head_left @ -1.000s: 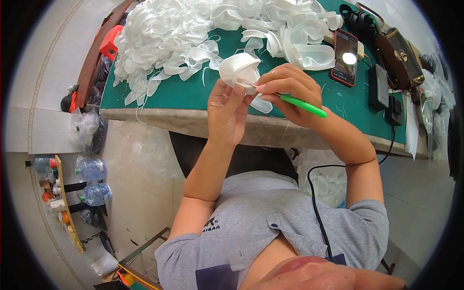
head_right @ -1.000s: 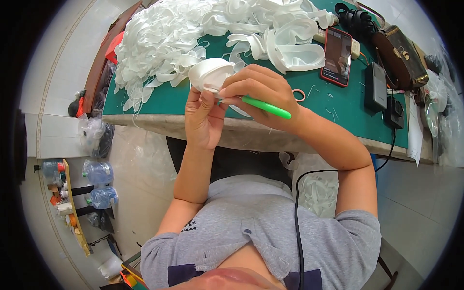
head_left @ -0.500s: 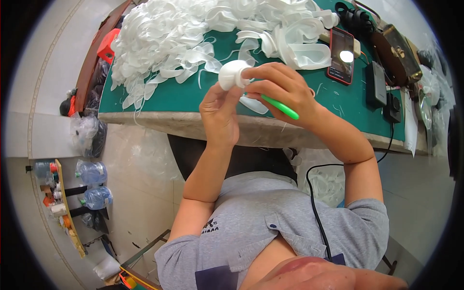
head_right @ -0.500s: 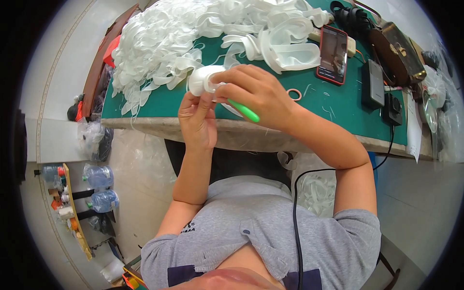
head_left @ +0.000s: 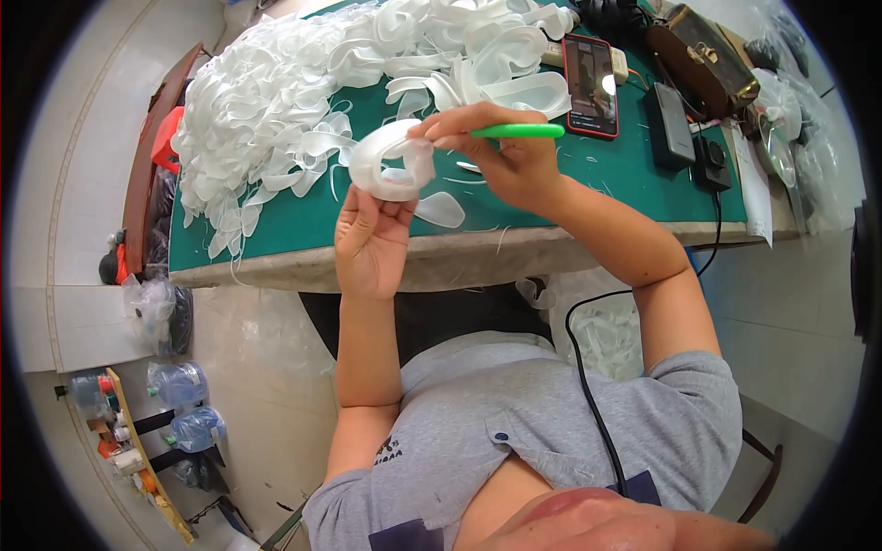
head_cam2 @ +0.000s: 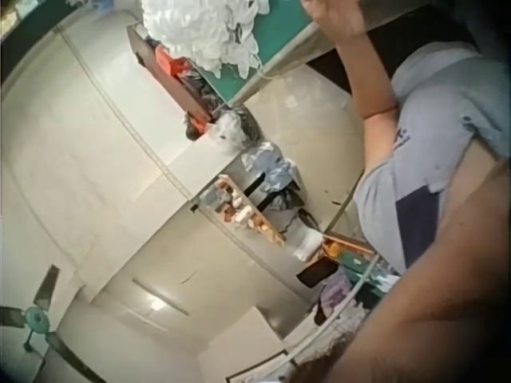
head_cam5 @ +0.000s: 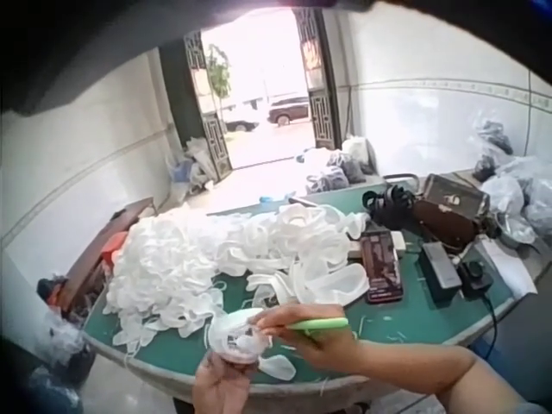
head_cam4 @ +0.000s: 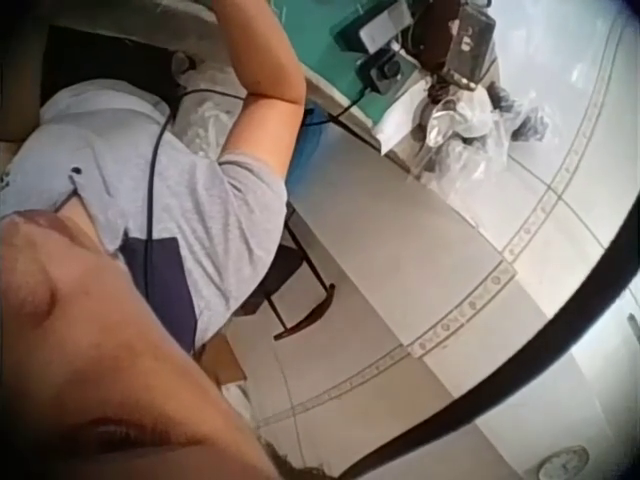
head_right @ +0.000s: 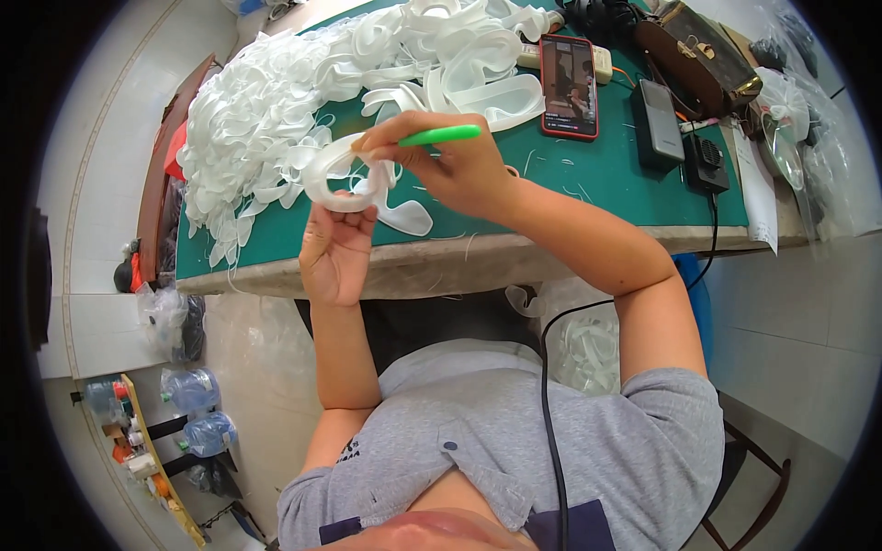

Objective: Inspecting and trimming excess threads from white fabric bra cups using scissors and a cleaning tool.

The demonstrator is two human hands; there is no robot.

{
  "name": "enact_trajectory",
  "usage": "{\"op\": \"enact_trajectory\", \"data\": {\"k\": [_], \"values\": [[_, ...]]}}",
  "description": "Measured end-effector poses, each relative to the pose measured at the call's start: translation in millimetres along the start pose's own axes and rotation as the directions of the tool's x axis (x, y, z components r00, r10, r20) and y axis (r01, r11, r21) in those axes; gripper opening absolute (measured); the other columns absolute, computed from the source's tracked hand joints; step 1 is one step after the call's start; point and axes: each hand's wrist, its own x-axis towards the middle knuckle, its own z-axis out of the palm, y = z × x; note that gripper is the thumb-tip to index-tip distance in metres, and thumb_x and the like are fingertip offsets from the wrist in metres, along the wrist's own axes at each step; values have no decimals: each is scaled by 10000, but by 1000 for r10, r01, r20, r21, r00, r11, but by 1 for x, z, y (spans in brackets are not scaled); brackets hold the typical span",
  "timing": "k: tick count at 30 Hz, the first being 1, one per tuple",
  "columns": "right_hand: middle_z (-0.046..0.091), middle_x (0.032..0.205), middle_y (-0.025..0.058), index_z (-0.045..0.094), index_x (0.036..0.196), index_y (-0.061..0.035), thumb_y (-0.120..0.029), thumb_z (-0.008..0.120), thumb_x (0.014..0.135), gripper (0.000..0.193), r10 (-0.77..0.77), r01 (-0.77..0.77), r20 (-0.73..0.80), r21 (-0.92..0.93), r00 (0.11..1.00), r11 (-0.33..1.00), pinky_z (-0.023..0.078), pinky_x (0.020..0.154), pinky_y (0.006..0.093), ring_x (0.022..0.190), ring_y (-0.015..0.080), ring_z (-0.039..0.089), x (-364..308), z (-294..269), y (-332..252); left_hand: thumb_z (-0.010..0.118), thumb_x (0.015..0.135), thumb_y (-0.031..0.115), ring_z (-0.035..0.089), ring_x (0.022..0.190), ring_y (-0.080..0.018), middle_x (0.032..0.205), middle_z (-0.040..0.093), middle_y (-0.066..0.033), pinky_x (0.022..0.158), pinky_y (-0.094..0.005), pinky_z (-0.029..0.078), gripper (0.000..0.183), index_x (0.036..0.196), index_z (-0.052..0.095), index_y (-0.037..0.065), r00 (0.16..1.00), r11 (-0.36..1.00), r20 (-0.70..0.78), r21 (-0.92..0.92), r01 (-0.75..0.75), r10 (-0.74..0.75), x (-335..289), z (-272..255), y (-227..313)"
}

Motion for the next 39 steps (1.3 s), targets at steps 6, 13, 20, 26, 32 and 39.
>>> {"op": "enact_trajectory", "data": {"k": [6, 13, 20, 26, 32, 39], "values": [[694, 908, 106, 649, 908, -15, 47, 606, 816, 119, -34, 84, 281, -169, 959, 982, 548, 759, 308, 884, 256, 682, -2, 4, -6, 364, 937, 575, 535, 1166, -242, 1236, 554, -136, 970, -409, 451, 706, 1294, 434, -30, 966, 962, 47, 114, 247, -254, 2, 10, 9], [676, 860, 109, 648, 881, -26, 48, 642, 765, 138, -184, 224, 179, -240, 967, 945, 495, 699, 292, 750, 227, 620, 6, 5, -9, 571, 922, 98, 568, 1053, -183, 1227, 562, -89, 967, -378, 444, 361, 1269, 491, 34, 969, 969, 27, -36, 246, -245, 3, -22, 4], [600, 833, 20, 570, 958, -29, -236, 567, 951, 207, 627, -628, 81, 216, 775, 748, 458, 724, 256, 789, 94, 562, 0, 1, 13, 607, 858, -21, 516, 1150, -194, 1248, 549, -74, 996, -370, 389, 465, 1296, 474, 60, 998, 968, 53, 246, -49, 37, 2, 14, -2], [594, 902, 14, 474, 820, -108, -147, 690, 858, 223, 556, -637, 310, 362, 771, 681, 435, 736, 212, 828, 69, 544, 6, 1, 4, 648, 866, 85, 525, 1127, -178, 1196, 573, -68, 989, -358, 381, 427, 1259, 490, 25, 991, 980, -51, 154, 128, -122, -3, 19, 7], [603, 919, 23, 453, 817, -113, -135, 696, 849, 246, 558, -653, 341, 357, 757, 668, 433, 694, 209, 782, 64, 533, 0, 9, 6, 658, 884, 160, 532, 1087, -139, 1150, 600, -51, 959, -342, 389, 379, 1214, 535, 21, 996, 917, -82, 399, 10, 25, -2, 8, -7], [581, 879, 7, 453, 802, -116, -83, 672, 853, 228, 638, -784, 476, 491, 606, 379, 437, 608, 210, 735, 65, 546, 3, 0, 7, 648, 870, 118, 551, 1072, -162, 1166, 597, -73, 949, -361, 408, 394, 1229, 526, 12, 983, 987, 138, 121, 102, -118, -9, 6, -2]]}}
